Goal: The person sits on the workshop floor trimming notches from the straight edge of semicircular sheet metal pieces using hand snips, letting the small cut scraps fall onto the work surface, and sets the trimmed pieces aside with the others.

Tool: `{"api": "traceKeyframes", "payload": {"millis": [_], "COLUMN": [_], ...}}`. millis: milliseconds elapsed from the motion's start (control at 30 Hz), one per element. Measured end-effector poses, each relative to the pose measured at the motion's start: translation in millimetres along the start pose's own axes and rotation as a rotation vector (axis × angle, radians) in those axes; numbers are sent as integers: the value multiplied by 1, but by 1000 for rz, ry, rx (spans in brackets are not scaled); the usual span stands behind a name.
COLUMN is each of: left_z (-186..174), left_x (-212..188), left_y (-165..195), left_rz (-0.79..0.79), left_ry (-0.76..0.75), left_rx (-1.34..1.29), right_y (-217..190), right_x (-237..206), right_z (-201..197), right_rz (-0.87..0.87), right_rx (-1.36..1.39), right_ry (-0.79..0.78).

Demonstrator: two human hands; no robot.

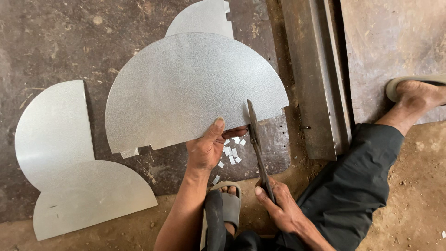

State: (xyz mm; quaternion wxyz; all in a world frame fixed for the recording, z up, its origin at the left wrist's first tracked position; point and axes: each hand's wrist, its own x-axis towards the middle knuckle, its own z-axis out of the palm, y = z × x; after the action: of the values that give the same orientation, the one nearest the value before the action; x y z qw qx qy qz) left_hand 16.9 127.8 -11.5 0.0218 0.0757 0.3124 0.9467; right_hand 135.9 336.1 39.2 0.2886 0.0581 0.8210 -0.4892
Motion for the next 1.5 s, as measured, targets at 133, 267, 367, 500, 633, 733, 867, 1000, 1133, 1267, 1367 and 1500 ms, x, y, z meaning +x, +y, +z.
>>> {"api": "traceKeyframes", "payload": {"millis": [133, 267, 367, 500, 633, 733, 867, 1000, 1133, 1267, 1367, 1500], "left_z": [-6, -4, 2, 10, 16, 13, 12, 14, 11, 7, 5, 5], "left_x": [-3, -6, -6, -4, 0, 3, -2, -7, -8, -9, -10, -9], "left_y": [-4, -13, -23, -27, -14, 3, 8, 4, 6, 6, 4, 5], "left_rz": [-25, -19, -23, -26, 17, -28, -124, -139, -161, -151, -132, -148], "left_ry": [29, 91, 215, 279, 241, 234, 140, 129, 119, 89, 44, 86], "left_rx": [-21, 17, 34, 18, 49, 74, -45, -99, -105, -141, -173, -119], "right_y": [8, 15, 18, 17, 13, 9, 7, 5, 1, -2, -2, 5], "right_x": [0, -1, 0, 3, -3, -9, -4, 2, 0, 0, 0, 0], "right_z": [2, 5, 8, 9, 7, 8, 2, -5, -5, -4, -4, -4], "right_rz": [-35, -34, -6, -4, 128, 87, 122, 75, -21, -7, 143, 2], "right_rx": [-10, 5, 0, -81, 391, 330, 337, 308, 375, 339, 231, 80], "right_ry": [5, -2, -5, -11, -174, -115, -109, -126, -141, -130, -82, -3]}}
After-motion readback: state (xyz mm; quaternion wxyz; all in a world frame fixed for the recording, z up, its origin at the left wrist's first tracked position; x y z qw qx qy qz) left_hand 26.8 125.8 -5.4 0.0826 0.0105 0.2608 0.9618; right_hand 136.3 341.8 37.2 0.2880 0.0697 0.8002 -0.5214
